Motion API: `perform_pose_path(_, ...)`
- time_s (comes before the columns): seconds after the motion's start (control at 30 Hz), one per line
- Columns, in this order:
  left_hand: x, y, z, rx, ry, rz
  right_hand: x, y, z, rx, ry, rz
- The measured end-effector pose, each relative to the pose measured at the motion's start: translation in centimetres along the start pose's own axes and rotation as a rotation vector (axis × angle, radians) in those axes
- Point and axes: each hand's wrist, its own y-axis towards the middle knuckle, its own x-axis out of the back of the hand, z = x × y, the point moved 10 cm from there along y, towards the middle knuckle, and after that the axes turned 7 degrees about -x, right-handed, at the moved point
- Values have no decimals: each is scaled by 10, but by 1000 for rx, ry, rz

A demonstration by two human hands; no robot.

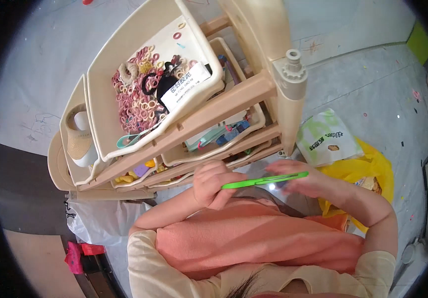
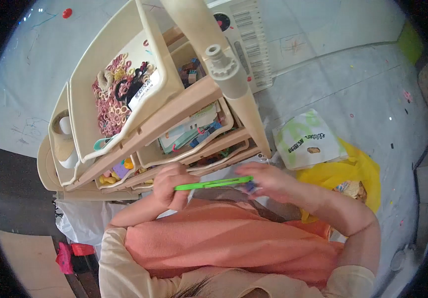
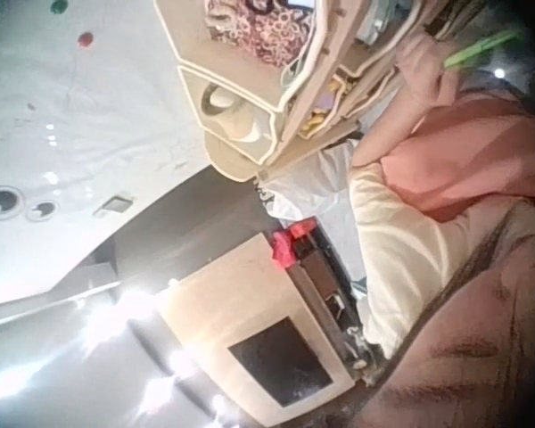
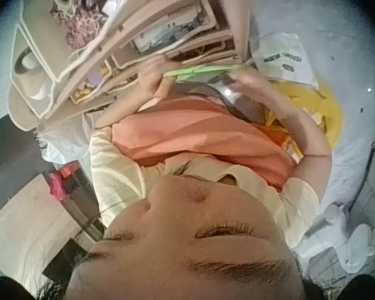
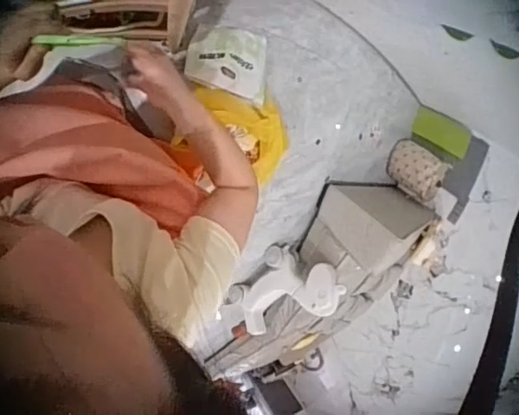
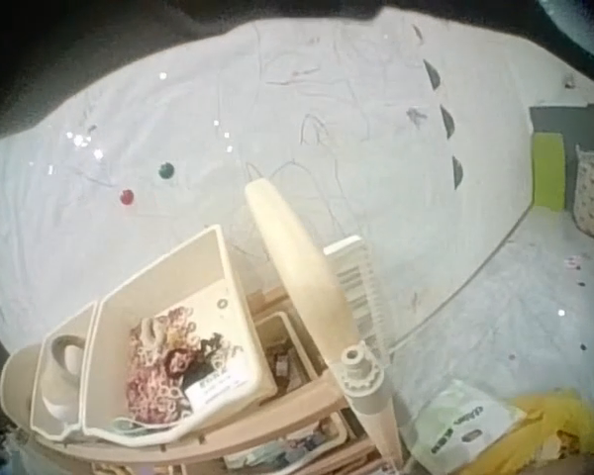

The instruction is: The person cleans up the floor by picking up scattered toys, beads, and small accessories and putting them into a yellow plastic bag and shelf storage bins by hand.

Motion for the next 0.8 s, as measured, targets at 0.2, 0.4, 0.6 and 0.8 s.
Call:
perform_pose_path(0.2,69,10,-23,-175,113,-653,-100,21,122,1053,-961,-176)
perform_pose_path(0.4,26,-4,6,182,139,-243,-109,41,84,1277,-1713,-397)
perform_pose_path(0.6,12,-19,21,265,114,-145,-64,-4,40,1131,-1631,-169)
perform_pose_path(0.8,68,-64,13,174,414,-197,-27,-34,20,1112,-1698,-162)
